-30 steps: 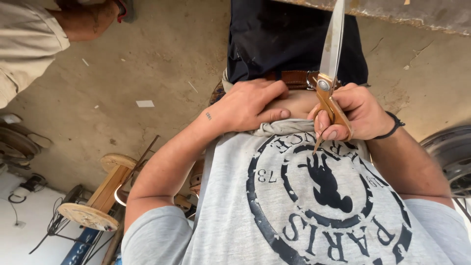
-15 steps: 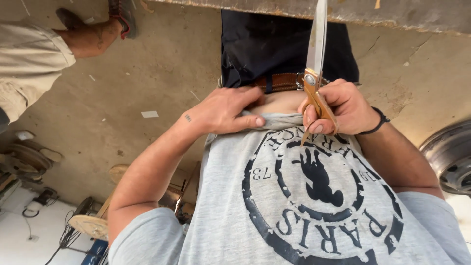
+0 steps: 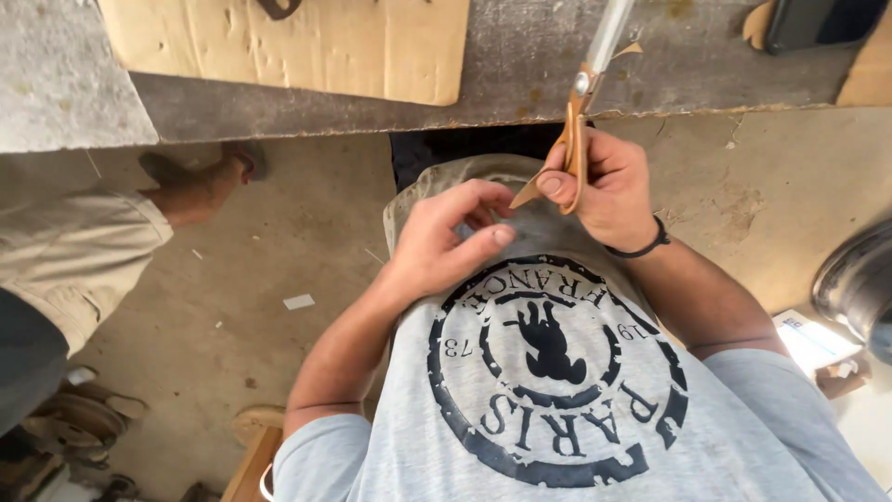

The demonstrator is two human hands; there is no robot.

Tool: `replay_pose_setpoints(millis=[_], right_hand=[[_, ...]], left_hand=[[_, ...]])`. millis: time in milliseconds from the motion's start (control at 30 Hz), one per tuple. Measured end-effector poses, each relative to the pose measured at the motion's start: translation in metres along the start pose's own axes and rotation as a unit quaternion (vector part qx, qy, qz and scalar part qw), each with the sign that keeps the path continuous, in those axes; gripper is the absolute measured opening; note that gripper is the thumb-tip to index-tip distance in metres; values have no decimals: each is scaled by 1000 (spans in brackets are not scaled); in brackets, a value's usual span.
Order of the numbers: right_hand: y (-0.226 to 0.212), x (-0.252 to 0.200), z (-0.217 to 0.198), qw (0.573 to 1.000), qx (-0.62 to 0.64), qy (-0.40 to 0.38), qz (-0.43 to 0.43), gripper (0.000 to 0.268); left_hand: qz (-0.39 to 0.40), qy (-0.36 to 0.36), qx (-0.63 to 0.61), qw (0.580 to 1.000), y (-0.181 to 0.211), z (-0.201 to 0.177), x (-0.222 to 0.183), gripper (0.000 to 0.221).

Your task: Trimming small cardboard or paper strips using scissors at a workbench, likely for motor insulation.

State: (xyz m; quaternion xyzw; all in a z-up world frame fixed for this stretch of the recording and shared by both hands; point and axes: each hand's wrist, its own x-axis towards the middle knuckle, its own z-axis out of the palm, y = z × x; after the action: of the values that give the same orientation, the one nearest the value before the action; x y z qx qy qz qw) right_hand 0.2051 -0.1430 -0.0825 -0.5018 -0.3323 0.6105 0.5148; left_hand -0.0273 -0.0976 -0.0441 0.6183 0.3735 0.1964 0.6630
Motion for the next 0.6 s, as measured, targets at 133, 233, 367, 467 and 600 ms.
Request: replay_pose_setpoints(millis=[133, 233, 367, 467, 600], right_hand=[[1, -4, 2, 1000, 7, 24, -19, 20], [-3, -5, -2, 998, 3, 23, -54, 24], [5, -6, -12, 994, -37, -3, -106, 39], [13, -12, -11, 988, -92, -43, -118, 53], [18, -17, 1, 974, -153, -84, -141, 63]], left_hand=[[58, 52, -18, 997, 3, 17, 27, 19], [85, 86, -10, 993, 10, 16, 38, 10], [105, 128, -47, 985, 14, 11, 43, 12], [125, 162, -69, 976, 16, 13, 49, 16], [187, 220, -53, 956, 5, 12, 54, 17]])
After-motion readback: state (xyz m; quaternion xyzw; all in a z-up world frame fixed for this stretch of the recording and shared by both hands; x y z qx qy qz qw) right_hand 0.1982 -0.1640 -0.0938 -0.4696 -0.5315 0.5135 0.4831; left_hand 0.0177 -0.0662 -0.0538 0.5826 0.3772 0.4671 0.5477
